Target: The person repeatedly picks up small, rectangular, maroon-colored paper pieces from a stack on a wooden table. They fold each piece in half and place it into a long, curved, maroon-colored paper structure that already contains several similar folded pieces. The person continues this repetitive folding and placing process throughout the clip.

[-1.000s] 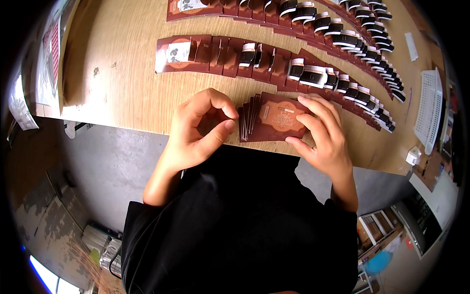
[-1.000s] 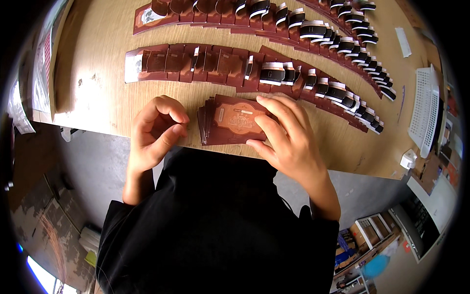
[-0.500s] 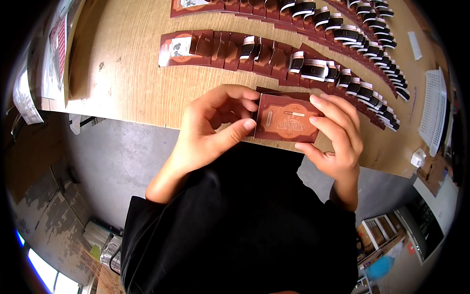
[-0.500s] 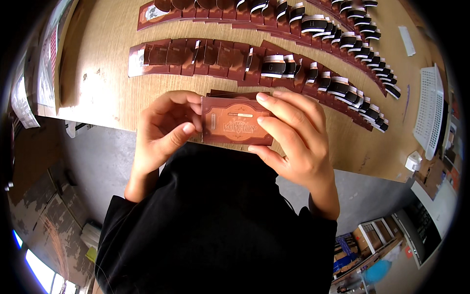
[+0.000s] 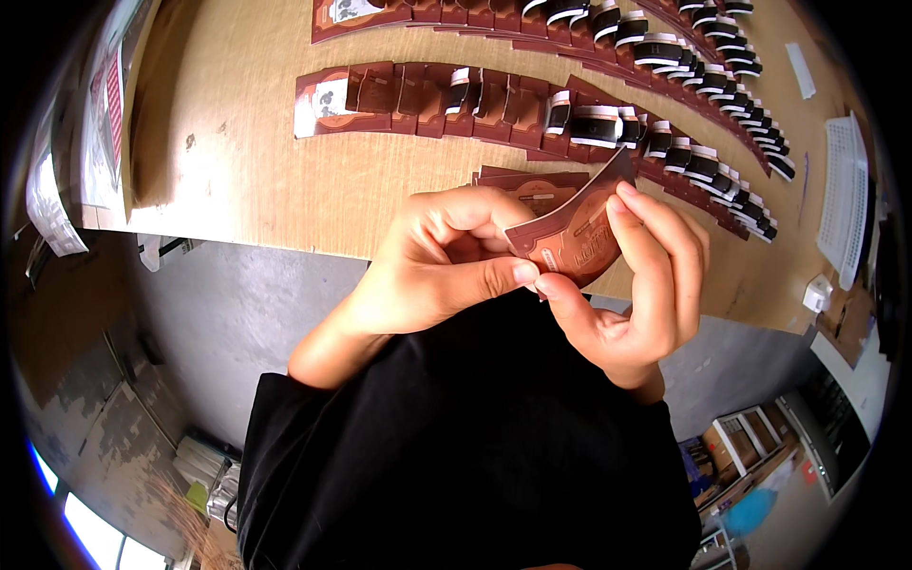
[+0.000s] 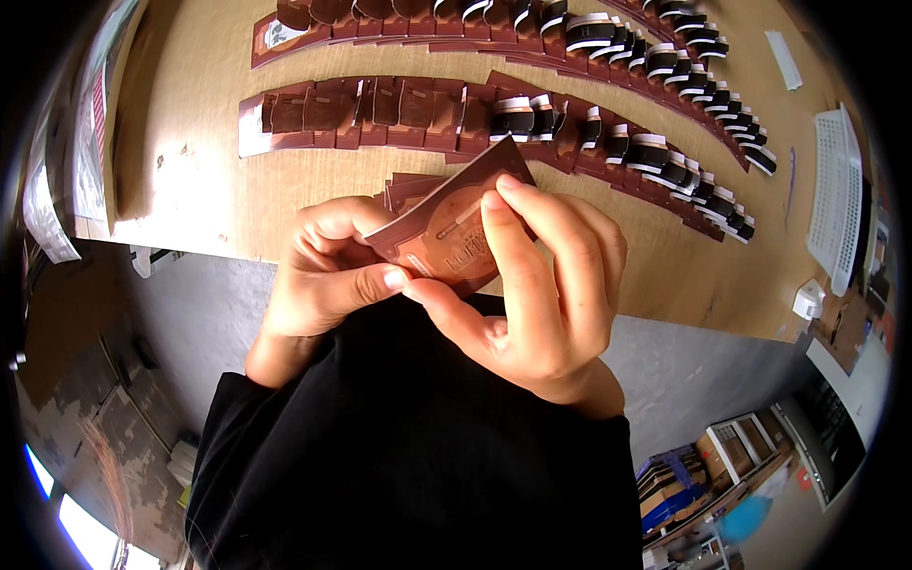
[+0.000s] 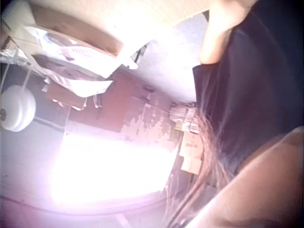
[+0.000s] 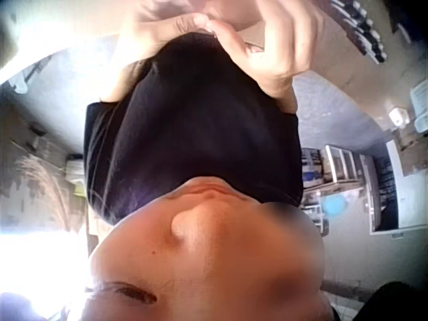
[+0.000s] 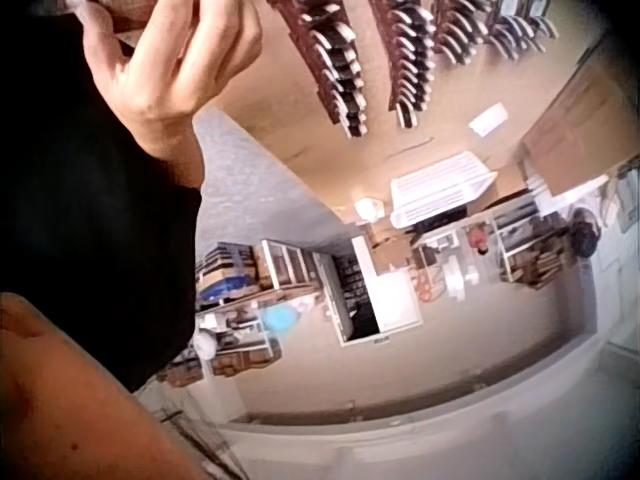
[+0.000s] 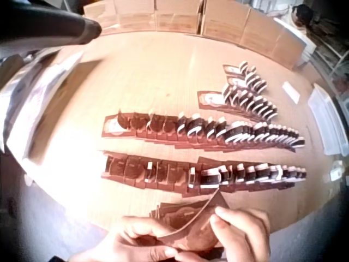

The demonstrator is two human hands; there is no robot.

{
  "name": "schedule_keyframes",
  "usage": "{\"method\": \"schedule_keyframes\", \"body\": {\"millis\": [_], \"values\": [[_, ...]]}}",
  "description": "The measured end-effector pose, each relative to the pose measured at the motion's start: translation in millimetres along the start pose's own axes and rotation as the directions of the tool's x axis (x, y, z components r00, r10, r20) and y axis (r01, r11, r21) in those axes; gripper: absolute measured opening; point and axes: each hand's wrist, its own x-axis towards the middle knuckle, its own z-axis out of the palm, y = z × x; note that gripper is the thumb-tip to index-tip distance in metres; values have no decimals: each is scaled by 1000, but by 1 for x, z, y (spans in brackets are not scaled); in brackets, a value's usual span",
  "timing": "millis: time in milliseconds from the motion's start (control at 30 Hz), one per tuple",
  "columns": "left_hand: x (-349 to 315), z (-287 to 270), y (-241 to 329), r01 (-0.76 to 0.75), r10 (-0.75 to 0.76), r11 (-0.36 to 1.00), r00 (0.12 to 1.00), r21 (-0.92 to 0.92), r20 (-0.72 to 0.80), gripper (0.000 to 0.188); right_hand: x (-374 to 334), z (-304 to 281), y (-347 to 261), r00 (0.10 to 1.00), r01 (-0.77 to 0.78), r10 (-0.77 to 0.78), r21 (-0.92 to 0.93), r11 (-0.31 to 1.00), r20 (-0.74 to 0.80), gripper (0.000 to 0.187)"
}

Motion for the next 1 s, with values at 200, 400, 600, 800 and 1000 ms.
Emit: {"method": "schedule_keyframes", "body": {"millis": [200, 400, 600, 800, 1000], "values": [[0, 1, 0, -6, 8, 993, 1000, 114, -11, 15, 0, 4, -7, 999, -32, 32, 10, 999, -17, 30], [1, 10, -1, -98, 102, 979, 995, 179, -12, 13, 2, 6, -8, 1000, 7, -8, -43, 999, -26, 28], [2, 8, -1, -157, 155, 951, 987, 265, 29, 12, 4, 9, -7, 996, -52, 58, 94, 994, -66, 29], [1, 7, -3, -176, 179, 941, 984, 289, 17, 13, 3, 11, -9, 996, -61, 65, 60, 996, -58, 26], [2, 10, -6, -180, 194, 933, 981, 312, -13, 12, -5, 22, -8, 984, 51, -82, -186, 981, -160, 19]]}}
